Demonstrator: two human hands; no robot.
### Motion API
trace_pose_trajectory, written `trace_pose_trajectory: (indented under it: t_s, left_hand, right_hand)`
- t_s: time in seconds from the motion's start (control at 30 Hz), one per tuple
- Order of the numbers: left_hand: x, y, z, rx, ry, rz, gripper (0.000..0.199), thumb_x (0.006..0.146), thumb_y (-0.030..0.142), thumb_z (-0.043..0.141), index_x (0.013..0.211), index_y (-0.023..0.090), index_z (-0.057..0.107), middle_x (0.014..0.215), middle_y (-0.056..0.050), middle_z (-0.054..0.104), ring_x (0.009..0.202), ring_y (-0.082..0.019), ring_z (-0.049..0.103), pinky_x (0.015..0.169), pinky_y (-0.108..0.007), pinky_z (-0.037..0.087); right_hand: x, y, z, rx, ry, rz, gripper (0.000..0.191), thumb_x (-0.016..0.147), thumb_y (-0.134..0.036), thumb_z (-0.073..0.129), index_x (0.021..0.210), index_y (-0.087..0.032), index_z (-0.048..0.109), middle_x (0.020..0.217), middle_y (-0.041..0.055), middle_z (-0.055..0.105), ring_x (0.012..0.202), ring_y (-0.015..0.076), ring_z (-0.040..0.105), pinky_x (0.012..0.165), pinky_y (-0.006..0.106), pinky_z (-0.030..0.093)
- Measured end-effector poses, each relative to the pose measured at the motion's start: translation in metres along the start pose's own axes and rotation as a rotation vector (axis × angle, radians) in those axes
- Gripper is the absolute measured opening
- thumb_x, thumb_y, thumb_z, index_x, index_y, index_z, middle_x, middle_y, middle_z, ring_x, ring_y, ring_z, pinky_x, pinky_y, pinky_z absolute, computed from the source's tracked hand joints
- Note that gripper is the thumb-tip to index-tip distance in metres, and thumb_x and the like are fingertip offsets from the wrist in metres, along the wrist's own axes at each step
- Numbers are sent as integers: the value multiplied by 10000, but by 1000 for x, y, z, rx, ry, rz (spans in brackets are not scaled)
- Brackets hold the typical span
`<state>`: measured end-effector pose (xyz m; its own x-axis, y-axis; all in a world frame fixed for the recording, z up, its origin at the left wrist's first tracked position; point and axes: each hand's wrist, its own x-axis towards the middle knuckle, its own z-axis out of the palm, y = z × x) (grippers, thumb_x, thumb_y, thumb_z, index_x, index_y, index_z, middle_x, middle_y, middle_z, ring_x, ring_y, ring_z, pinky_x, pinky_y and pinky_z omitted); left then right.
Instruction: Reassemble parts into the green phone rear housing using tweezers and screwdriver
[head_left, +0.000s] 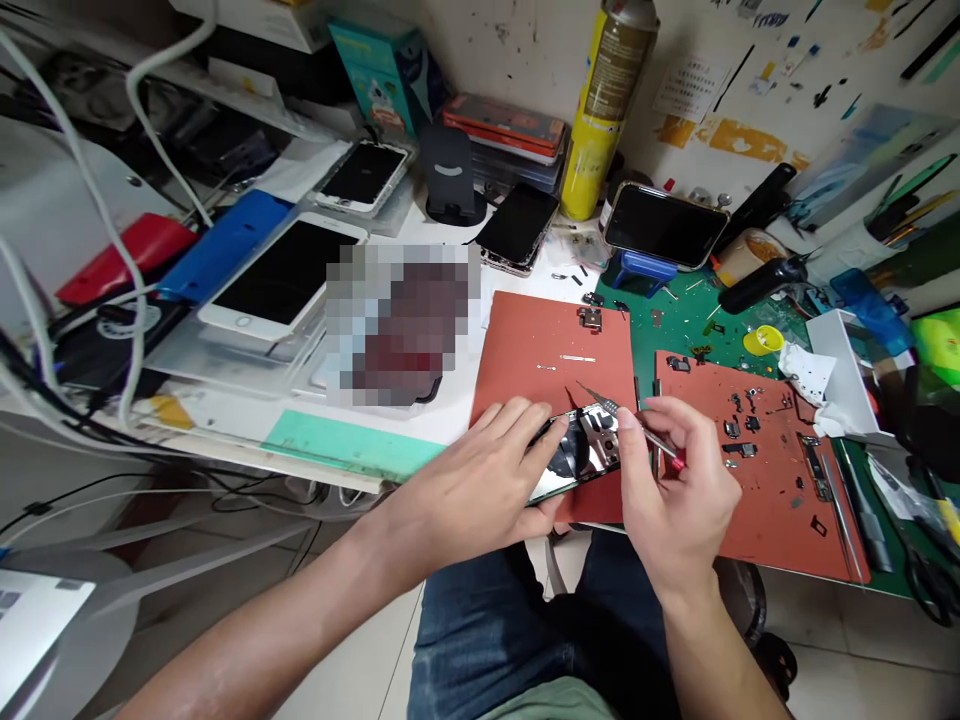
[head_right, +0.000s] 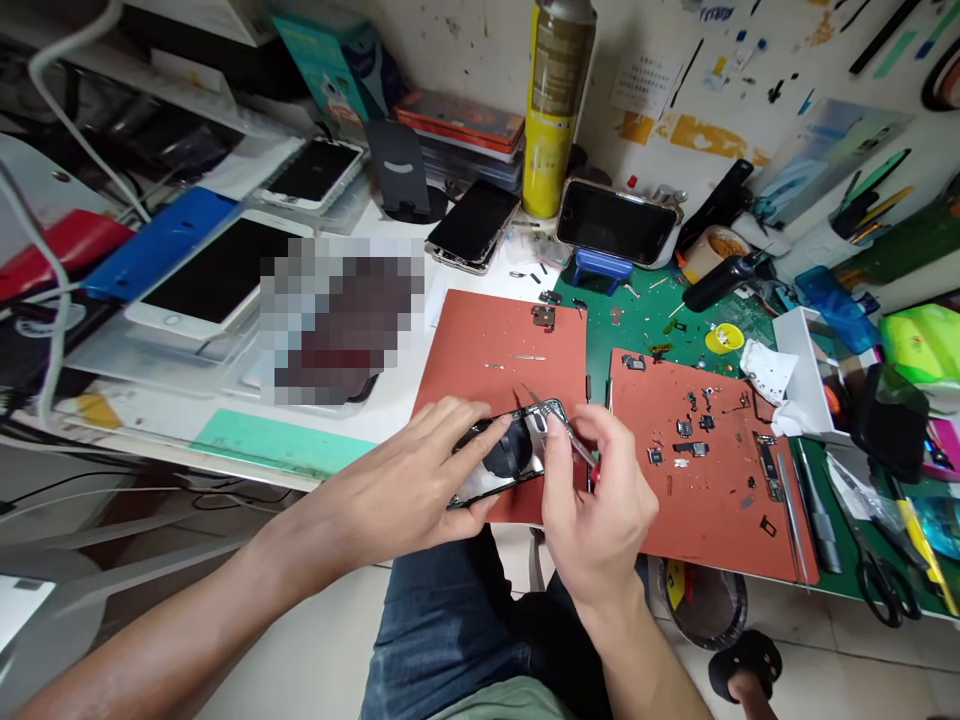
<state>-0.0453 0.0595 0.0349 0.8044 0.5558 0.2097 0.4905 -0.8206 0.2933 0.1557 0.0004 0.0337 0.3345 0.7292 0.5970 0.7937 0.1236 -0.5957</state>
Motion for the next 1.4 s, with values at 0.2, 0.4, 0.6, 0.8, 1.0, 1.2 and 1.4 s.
trace_pose_trajectory:
  t_s: [0.2,0.4,0.6,0.8,1.0,1.2,1.4]
  left_hand:
    - [-3,-2,4,56,34,17,590,1092,427,613,1491,-6,569,1283,-246,662,1102,-393,620,923,-571,620]
    - [-7,-5,3,-99,80,-24,615,1053,435,703,1567,137,545,1414,-237,654,1240,-407,642,997,-610,621]
    - [-10,-15,4,-315,333,-155,336,1119,298,665,1441,208,632,1246,-117,736,1145,-264,708,997,-465,625]
    - [-7,-17,8,-464,424,-102,107,1093,219,705,1192,194,737,1038,-61,775,968,-204,721,845,-370,626]
    - [-7,-17,7,-502,451,-49,136,1105,161,657,1053,194,778,966,-52,804,886,-182,714,806,-352,610]
    - [-9,-18,7,-490,420,-50,131,1098,144,665,1062,195,780,976,-45,807,884,-179,707,812,-352,601]
    - [-10,-19,8,-473,390,-37,148,1117,146,633,1092,196,770,1001,-54,804,906,-186,700,818,-363,602]
  right_hand:
    - [21,1,19,4,-92,3,169,1057,-345,710,1169,-217,712,942,27,815,748,164,792,669,252,630]
    - [16,1,16,79,-79,133,218,1015,-382,767,1161,-223,737,953,36,813,782,173,788,686,264,635]
    - [-5,1,-12,488,-78,541,279,939,-389,887,1124,-213,772,856,10,745,721,142,699,684,266,609]
    - [-20,3,-17,765,-182,723,278,926,-387,909,1109,-224,777,776,-19,704,661,133,668,622,256,611]
    - [-23,1,-17,740,-192,697,292,926,-395,905,1120,-225,767,805,-9,715,678,149,681,614,272,634]
    - [-25,1,-23,690,-173,677,289,926,-373,906,1124,-212,770,822,-2,712,661,137,657,624,272,636]
    - [-25,1,-24,660,-192,660,269,926,-371,909,1109,-223,778,832,3,739,629,129,665,591,248,622]
